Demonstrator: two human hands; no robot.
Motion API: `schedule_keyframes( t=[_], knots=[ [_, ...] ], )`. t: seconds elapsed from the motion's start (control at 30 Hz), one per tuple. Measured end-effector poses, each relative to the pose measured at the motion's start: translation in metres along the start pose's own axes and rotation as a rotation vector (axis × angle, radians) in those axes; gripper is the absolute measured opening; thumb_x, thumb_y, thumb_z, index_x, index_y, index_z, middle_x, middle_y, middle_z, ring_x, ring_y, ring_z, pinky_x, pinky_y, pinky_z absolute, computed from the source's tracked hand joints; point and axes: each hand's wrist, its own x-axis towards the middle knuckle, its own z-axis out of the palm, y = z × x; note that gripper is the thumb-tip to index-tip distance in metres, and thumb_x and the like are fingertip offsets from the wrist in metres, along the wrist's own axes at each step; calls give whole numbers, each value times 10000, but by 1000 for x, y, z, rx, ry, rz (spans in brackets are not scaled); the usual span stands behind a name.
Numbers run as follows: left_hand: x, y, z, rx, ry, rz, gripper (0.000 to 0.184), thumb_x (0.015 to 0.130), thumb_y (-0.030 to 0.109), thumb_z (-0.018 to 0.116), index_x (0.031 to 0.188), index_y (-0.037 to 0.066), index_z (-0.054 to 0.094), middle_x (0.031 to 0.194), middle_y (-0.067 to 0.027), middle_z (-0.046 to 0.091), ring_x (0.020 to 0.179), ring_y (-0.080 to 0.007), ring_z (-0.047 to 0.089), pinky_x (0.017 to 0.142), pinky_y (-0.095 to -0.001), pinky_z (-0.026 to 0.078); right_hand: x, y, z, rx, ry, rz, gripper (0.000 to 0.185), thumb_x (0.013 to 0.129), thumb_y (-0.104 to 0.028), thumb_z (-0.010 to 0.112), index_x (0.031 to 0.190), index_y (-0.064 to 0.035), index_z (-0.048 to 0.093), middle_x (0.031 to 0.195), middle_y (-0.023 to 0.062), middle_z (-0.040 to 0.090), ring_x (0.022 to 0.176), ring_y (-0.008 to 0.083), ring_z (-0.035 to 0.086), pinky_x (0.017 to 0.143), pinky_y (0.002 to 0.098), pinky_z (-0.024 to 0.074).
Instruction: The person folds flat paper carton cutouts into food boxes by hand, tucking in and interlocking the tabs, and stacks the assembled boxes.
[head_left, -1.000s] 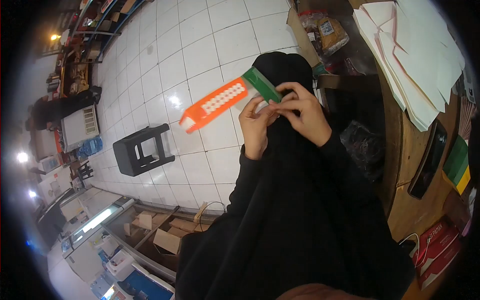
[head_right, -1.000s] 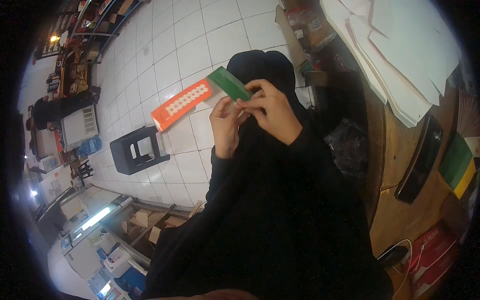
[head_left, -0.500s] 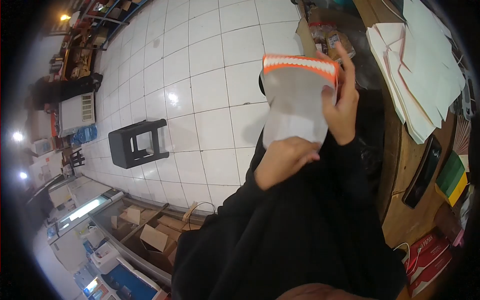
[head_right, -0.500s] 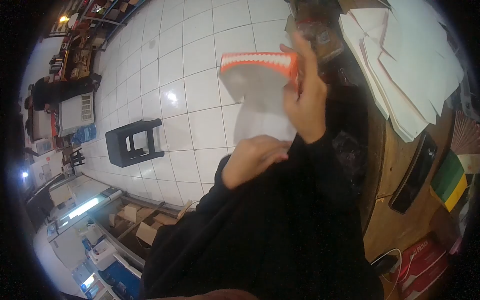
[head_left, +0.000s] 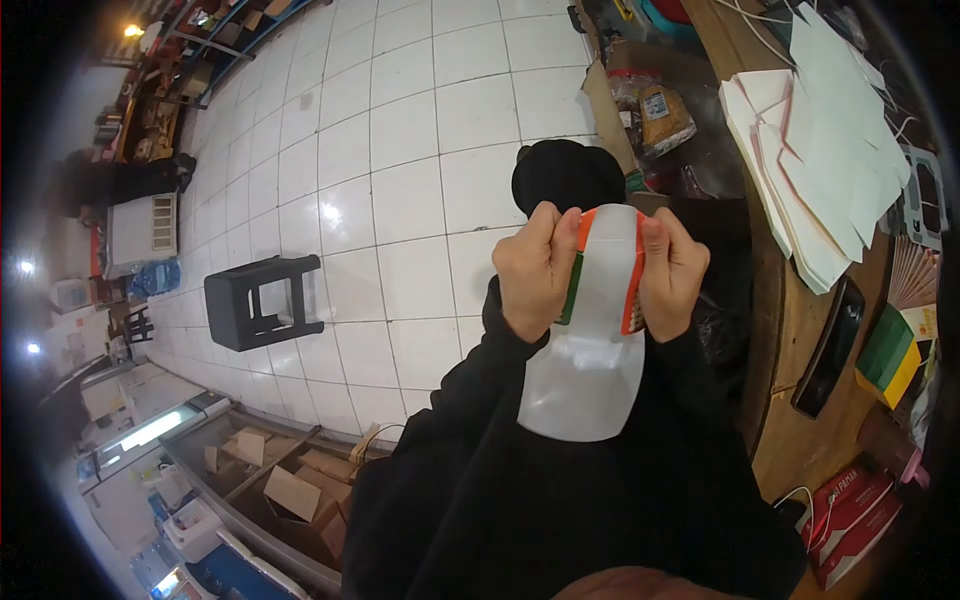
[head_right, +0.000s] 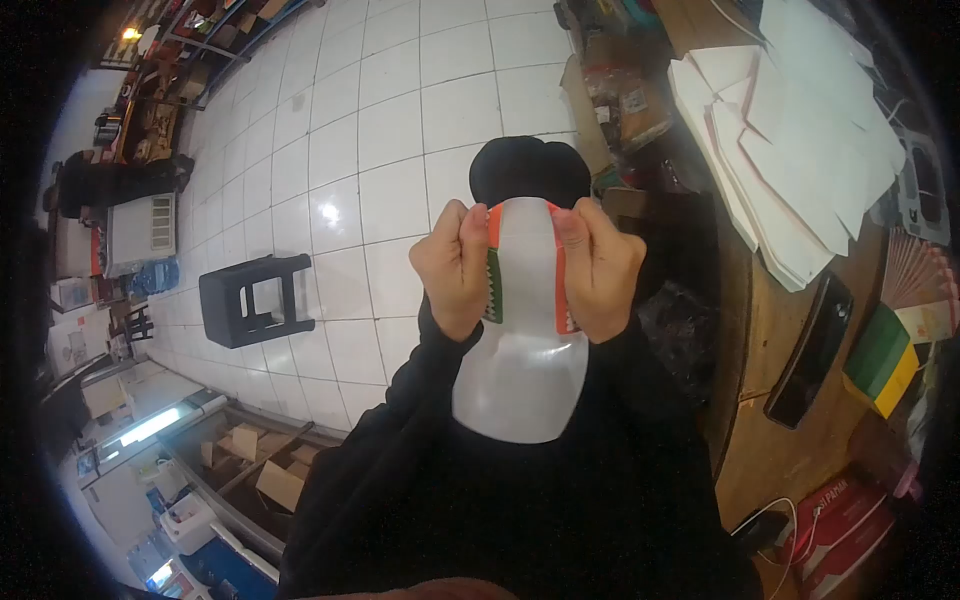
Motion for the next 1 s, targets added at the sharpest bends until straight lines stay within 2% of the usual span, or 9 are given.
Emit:
schedule_keyframes(
  t=[0.23,0.27,0.33,0.43,0.53,0.63,0.77,0.83,1.0],
  knots=[
    [17,-8,-20,-85,316,-126,191,857,118,533,749,12,417,601,-38,449,523,-84,382,462,-229,357,0,-11,2,115,-284,-4,187,817,-108,568,956,10,525,664,157,545,574,198,589,545,264,430],
    [18,-3,-19,-242,186,-143,197,860,141,534,877,5,392,735,-68,465,645,-110,425,550,-242,392,-2,-2,4,123,-145,-78,219,873,-184,530,907,32,518,707,17,537,621,45,455,541,189,364],
    [9,-12,-21,-425,-218,-186,513,872,231,521,1186,4,186,1054,-152,408,959,-193,438,789,-297,412,11,-14,7,274,90,-82,213,882,-183,515,865,29,525,685,2,528,599,44,447,527,190,358],
    [-3,-15,-25,-351,-459,-345,329,877,259,506,1064,1,423,996,-110,463,931,-196,459,792,-281,385,17,-27,11,495,382,-4,276,903,-180,478,717,15,534,598,-39,490,532,37,417,504,185,345],
    [-7,-9,-24,-352,-200,-377,201,850,200,522,923,13,504,935,-95,502,872,-192,476,788,-276,372,15,-17,-5,476,-12,221,304,887,-189,506,674,19,565,605,-24,523,512,12,416,484,177,319],
    [2,0,-17,-333,70,-122,184,785,184,556,861,23,508,848,-104,533,812,-181,501,765,-281,384,17,-1,-20,865,-366,523,338,832,-245,576,1030,28,561,958,65,589,857,88,533,736,230,419],
    [0,3,-12,-517,218,-119,252,742,259,491,748,8,482,672,-106,530,664,-154,491,659,-277,375,-3,16,-33,890,-1029,210,926,719,-375,665,1370,-33,102,1360,83,245,1257,190,234,1031,330,196],
    [-1,22,-3,-679,136,-138,244,747,247,434,711,8,468,615,-93,512,601,-149,452,639,-268,359,-21,8,-46,823,-1054,193,842,745,-357,640,1358,-26,168,1348,91,277,1239,201,271,1024,335,202],
    [7,62,23,-812,-240,-119,676,820,551,400,1223,11,341,1257,-217,381,1076,-300,458,784,-382,444,-104,50,-108,1294,-262,287,814,759,-378,643,1343,-19,205,1309,97,344,1208,197,329,996,366,263]
  ],
)
